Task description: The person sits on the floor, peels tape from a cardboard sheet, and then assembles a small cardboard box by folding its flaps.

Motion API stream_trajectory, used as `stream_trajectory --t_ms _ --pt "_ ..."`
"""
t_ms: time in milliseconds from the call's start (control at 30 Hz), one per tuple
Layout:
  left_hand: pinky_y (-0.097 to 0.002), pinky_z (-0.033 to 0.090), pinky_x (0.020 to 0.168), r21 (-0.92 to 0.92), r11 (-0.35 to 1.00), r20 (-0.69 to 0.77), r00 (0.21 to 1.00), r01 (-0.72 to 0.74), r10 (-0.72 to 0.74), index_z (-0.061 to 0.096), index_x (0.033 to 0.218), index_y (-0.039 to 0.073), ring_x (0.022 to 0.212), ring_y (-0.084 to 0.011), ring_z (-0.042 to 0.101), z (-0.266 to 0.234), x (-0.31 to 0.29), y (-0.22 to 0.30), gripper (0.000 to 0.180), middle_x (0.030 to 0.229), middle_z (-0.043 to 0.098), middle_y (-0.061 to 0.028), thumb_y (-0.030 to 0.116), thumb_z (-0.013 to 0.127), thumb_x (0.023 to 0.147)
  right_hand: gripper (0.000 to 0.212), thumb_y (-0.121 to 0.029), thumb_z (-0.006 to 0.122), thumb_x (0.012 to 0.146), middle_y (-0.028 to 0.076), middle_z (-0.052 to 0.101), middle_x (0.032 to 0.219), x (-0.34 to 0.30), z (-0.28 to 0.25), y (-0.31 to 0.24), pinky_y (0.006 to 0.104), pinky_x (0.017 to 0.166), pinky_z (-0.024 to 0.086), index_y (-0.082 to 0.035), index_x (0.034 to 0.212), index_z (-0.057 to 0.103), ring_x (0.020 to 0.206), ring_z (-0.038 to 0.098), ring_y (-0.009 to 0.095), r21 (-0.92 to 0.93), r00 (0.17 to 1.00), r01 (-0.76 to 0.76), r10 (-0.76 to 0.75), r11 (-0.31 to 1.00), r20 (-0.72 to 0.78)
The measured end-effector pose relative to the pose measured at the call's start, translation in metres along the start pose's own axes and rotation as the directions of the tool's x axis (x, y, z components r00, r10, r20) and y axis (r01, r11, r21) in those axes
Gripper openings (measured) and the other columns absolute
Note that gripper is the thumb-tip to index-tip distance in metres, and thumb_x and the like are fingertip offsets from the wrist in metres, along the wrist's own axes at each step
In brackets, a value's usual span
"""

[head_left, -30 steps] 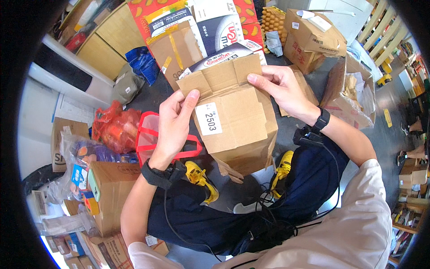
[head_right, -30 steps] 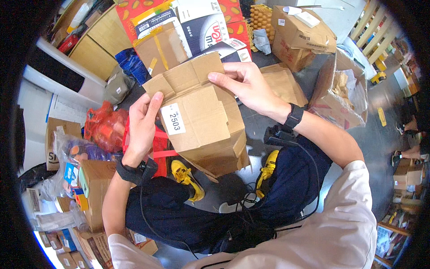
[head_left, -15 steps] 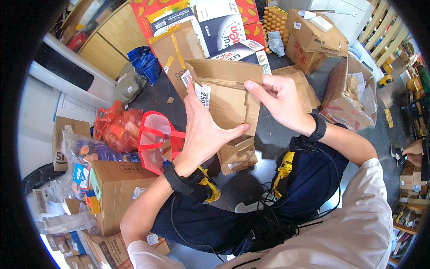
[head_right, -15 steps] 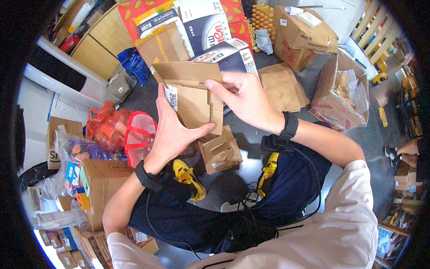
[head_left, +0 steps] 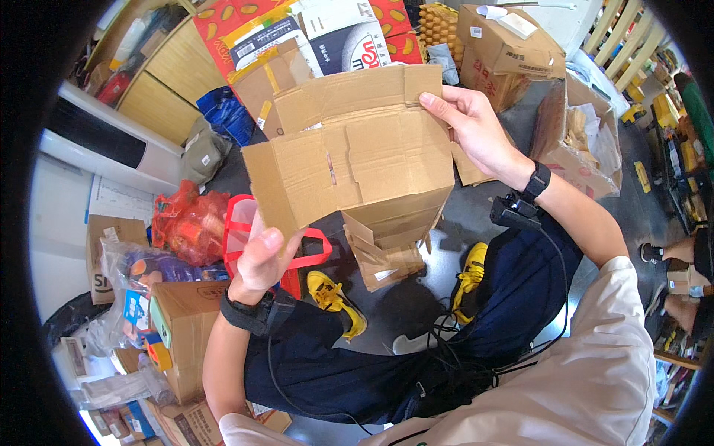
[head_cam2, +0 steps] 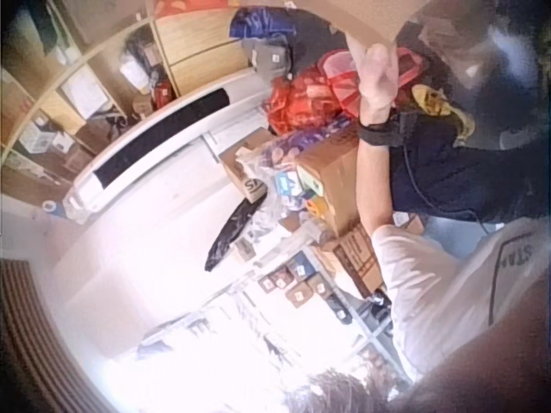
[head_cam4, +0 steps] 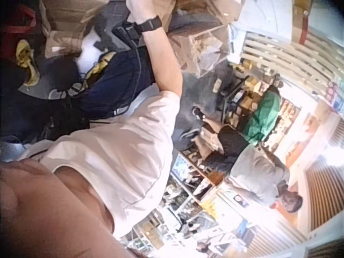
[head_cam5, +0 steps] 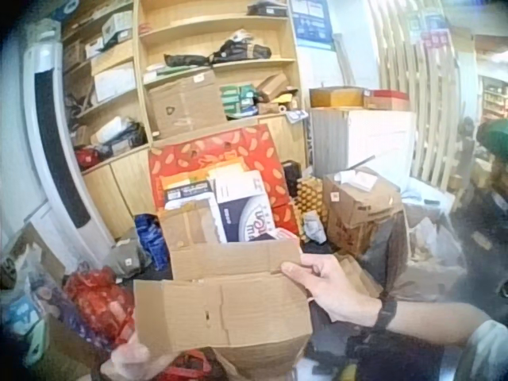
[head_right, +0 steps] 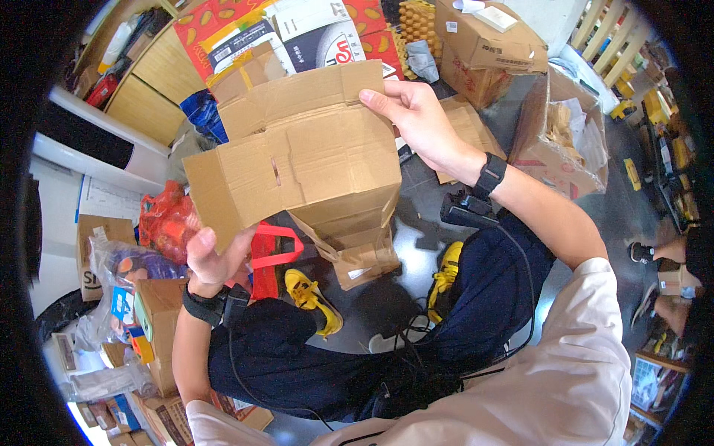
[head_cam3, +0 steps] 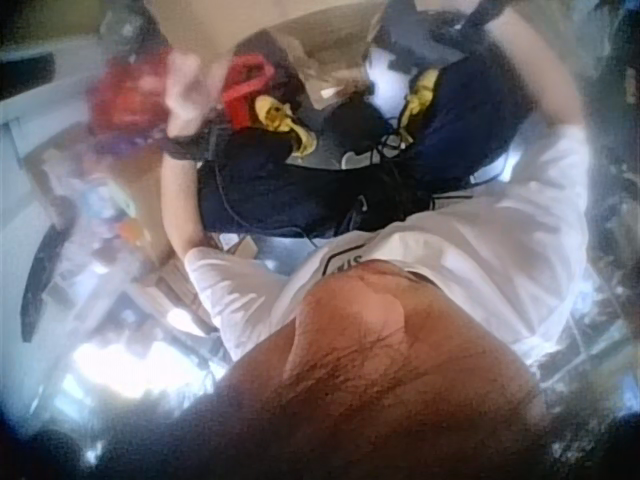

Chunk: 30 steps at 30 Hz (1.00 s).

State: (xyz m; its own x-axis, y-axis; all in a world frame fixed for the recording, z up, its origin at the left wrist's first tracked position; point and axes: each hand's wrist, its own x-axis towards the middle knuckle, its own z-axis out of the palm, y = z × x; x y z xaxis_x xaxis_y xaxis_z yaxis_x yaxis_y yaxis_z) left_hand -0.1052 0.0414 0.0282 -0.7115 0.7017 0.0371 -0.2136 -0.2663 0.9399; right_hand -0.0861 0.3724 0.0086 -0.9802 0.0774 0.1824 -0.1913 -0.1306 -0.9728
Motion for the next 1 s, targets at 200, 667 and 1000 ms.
stream_trajectory --t_ms 200,667,1000 --pt "-0.0450 0.015 0.118 0.388 0.921 0.031 0.999 -0.026 0.015 0.011 0.153 0.001 0.146 -0.0287 0.020 0.009 0.013 -0.001 0.107 0.156 0.023 -0.0164 0.051 0.068 0.079 0.032 -0.027 0.059 0.098 0.001 0.069 0.091 0.000 0.004 0.001 0.0203 0.062 0.048 0.000 0.113 0.067 0.078 0.061 0.004 -0.082 1.000 -0.005 0.003 0.997 -0.030" --pt "-0.0235 0.055 0.078 0.530 0.836 -0.215 0.932 -0.138 0.291 0.027 0.112 0.008 0.104 -0.0196 0.063 0.036 0.036 -0.032 0.059 0.118 0.053 -0.0183 -0.006 0.074 0.079 0.031 -0.025 0.056 0.100 -0.001 0.066 0.092 -0.018 0.028 0.001 0.0214 0.071 0.047 0.003 0.111 0.064 0.082 0.055 0.002 -0.178 0.984 0.137 -0.114 0.974 0.136" --pt "-0.0318 0.048 0.100 0.389 0.913 -0.151 0.969 -0.123 0.195 0.034 0.145 0.000 0.120 -0.0185 0.054 0.037 0.040 -0.014 0.074 0.135 0.051 -0.0142 -0.010 0.069 0.081 0.045 -0.038 0.054 0.100 0.001 0.066 0.102 -0.017 0.026 -0.008 0.0238 0.073 0.050 -0.001 0.124 0.057 0.089 0.060 0.007 -0.093 0.985 -0.095 0.107 0.991 0.135"
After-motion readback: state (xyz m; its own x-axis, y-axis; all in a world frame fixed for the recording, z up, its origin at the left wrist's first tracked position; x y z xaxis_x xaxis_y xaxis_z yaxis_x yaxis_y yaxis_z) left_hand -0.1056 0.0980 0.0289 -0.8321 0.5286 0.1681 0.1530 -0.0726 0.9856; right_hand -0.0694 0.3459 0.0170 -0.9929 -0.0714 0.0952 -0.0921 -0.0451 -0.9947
